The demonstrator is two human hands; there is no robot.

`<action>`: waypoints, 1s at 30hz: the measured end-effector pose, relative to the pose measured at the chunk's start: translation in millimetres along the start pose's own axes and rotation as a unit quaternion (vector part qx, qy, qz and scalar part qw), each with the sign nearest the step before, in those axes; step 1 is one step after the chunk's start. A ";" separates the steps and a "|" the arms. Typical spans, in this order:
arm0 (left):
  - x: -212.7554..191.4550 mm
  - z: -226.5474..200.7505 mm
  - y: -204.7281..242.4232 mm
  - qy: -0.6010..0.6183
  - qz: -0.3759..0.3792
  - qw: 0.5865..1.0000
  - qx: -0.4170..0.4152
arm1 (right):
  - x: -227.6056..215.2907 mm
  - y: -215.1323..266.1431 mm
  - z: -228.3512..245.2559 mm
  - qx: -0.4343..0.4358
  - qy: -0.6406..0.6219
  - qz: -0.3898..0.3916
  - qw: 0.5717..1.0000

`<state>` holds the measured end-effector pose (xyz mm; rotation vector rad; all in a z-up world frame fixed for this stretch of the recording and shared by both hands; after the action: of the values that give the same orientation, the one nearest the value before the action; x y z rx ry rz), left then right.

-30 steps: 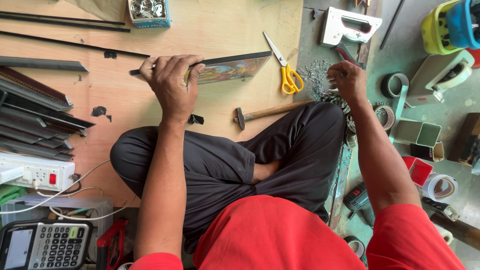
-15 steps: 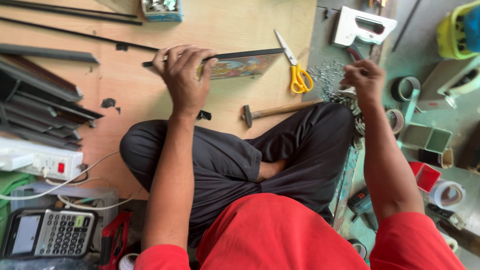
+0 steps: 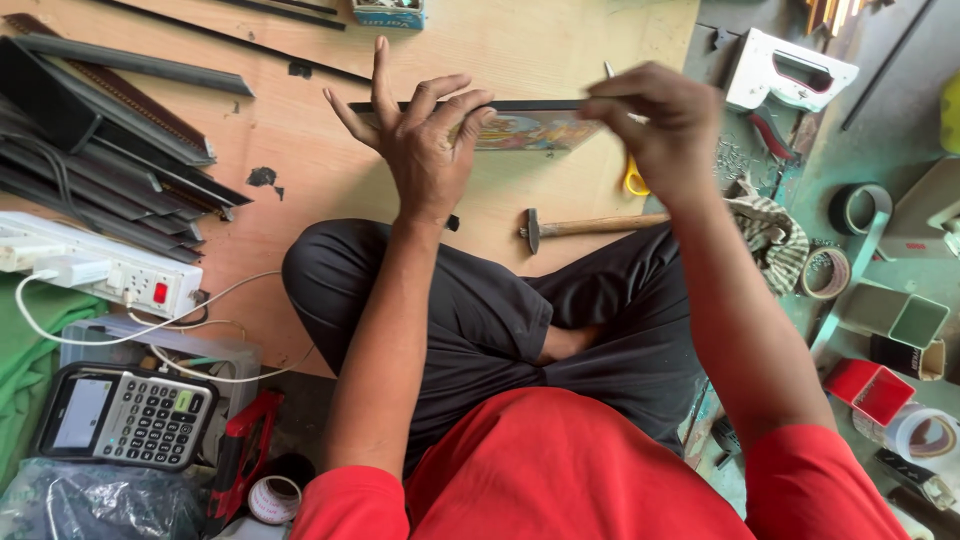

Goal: Assembling frames and inserting religious pictures, including cleaning the glass and securing the backings.

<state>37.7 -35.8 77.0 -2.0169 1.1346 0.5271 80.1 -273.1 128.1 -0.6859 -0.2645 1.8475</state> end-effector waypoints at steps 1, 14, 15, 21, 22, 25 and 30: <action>-0.8 -1.5 0.4 -0.002 -0.002 1.000 -0.003 | 11.6 -6.2 -3.1 -0.001 -0.002 0.003 1.000; 1.3 7.7 -0.2 0.014 0.044 0.995 -0.083 | 74.5 -26.4 -11.3 -0.082 0.173 0.076 0.979; 1.6 7.9 -0.3 0.014 0.044 0.995 -0.086 | 76.2 -26.8 -10.3 -0.093 0.183 0.079 0.975; 3.3 11.5 -0.8 0.051 0.056 0.990 -0.115 | 84.9 -25.2 0.1 -0.165 0.298 0.090 0.936; 1.3 9.4 -1.7 0.050 0.055 0.991 -0.115 | 86.5 -22.5 -3.8 -0.166 0.296 0.090 0.936; -1.4 3.7 -3.9 0.049 0.058 0.990 -0.119 | 87.0 -16.0 -8.6 -0.195 0.307 0.074 0.929; 8.5 10.8 3.9 0.095 0.075 0.986 -0.113 | 84.6 -9.3 4.4 -0.291 0.273 0.070 0.914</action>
<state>38.9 -33.3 63.0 -2.2256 1.4038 0.5683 64.7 -191.6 108.3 -1.6345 -0.4047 1.6251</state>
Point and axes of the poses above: each hand's wrist, its own y-axis away from the middle knuckle, its own x-axis out of the palm, z = x × y, the point moved 6 cm from there along -y, towards the middle knuckle, and after that the axes turned 15 degrees about -x, right-handed, at the moved point
